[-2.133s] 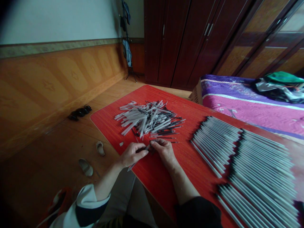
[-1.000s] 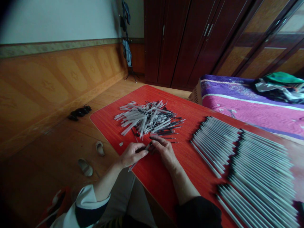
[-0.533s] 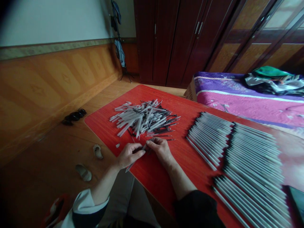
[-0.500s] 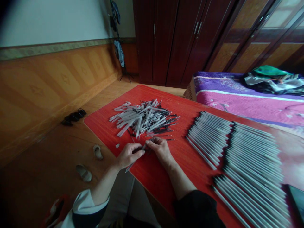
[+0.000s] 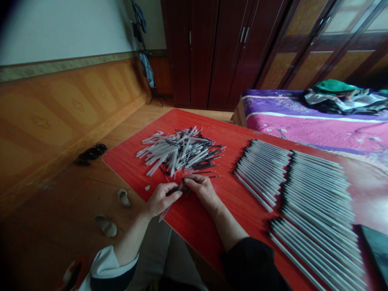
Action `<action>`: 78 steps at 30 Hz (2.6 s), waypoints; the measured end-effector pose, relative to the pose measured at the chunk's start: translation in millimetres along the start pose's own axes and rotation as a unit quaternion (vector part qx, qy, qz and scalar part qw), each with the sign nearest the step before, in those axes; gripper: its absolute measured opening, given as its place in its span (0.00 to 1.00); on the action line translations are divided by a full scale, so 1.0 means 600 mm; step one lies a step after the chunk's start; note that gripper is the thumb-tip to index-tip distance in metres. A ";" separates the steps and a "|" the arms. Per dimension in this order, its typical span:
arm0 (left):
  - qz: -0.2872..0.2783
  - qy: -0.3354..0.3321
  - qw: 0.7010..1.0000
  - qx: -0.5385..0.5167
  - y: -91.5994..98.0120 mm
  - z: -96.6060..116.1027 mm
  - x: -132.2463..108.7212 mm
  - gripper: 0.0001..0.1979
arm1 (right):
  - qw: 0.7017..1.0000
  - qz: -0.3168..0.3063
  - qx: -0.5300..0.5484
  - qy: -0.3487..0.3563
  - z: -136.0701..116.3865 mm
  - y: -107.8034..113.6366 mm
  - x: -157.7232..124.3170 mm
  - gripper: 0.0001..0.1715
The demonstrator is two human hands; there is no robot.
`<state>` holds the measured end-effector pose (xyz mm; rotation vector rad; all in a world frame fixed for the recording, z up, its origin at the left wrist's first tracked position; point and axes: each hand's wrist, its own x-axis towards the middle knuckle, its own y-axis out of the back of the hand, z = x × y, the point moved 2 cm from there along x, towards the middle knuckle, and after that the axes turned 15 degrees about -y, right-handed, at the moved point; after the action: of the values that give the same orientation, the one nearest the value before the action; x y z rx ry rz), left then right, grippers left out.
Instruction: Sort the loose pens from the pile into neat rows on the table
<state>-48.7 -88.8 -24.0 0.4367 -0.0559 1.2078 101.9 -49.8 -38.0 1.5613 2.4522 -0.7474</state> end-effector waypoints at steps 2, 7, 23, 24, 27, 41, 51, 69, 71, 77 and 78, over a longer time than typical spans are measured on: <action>-0.003 0.003 1.000 -0.004 -0.001 -0.001 0.000 0.12 | 1.000 0.000 -0.015 0.007 0.000 -0.001 0.000 0.17; 0.000 0.003 1.000 -0.005 -0.001 -0.001 -0.001 0.12 | 1.000 0.006 0.020 0.001 -0.001 0.000 -0.001 0.17; -0.006 0.010 1.000 0.007 -0.002 0.001 0.000 0.14 | 1.000 0.015 -0.001 0.005 -0.002 -0.002 -0.003 0.17; -0.002 0.010 1.000 0.007 -0.002 0.001 0.000 0.14 | 1.000 0.011 0.005 0.005 -0.003 -0.002 -0.004 0.16; 0.005 0.010 1.000 0.004 -0.002 0.002 0.001 0.14 | 1.000 0.006 -0.004 0.008 -0.005 -0.004 -0.005 0.16; 0.004 0.008 1.000 -0.005 -0.004 0.001 0.001 0.13 | 1.000 0.018 0.008 0.009 -0.002 -0.001 -0.003 0.16; 0.006 0.008 1.000 0.008 -0.003 0.001 0.002 0.14 | 1.000 0.013 0.002 0.013 -0.004 -0.002 -0.004 0.15; -0.008 0.000 0.999 0.047 -0.007 0.004 0.002 0.13 | 0.999 0.031 -0.007 0.010 0.003 -0.001 0.003 0.19; -0.004 0.000 0.999 0.043 -0.006 0.002 0.002 0.13 | 0.999 0.033 -0.006 0.014 0.003 -0.003 0.004 0.19; 0.067 0.019 0.997 -0.024 0.002 -0.003 0.001 0.15 | 0.989 0.136 0.007 0.048 -0.014 0.017 -0.001 0.18; 0.086 0.020 0.996 -0.035 0.004 -0.005 0.001 0.15 | 0.984 0.163 -0.026 0.064 -0.018 0.025 -0.004 0.17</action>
<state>-51.4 -86.8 -26.0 0.3515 -0.1030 1.3788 117.6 -41.6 -32.4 1.9767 2.1912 -0.5379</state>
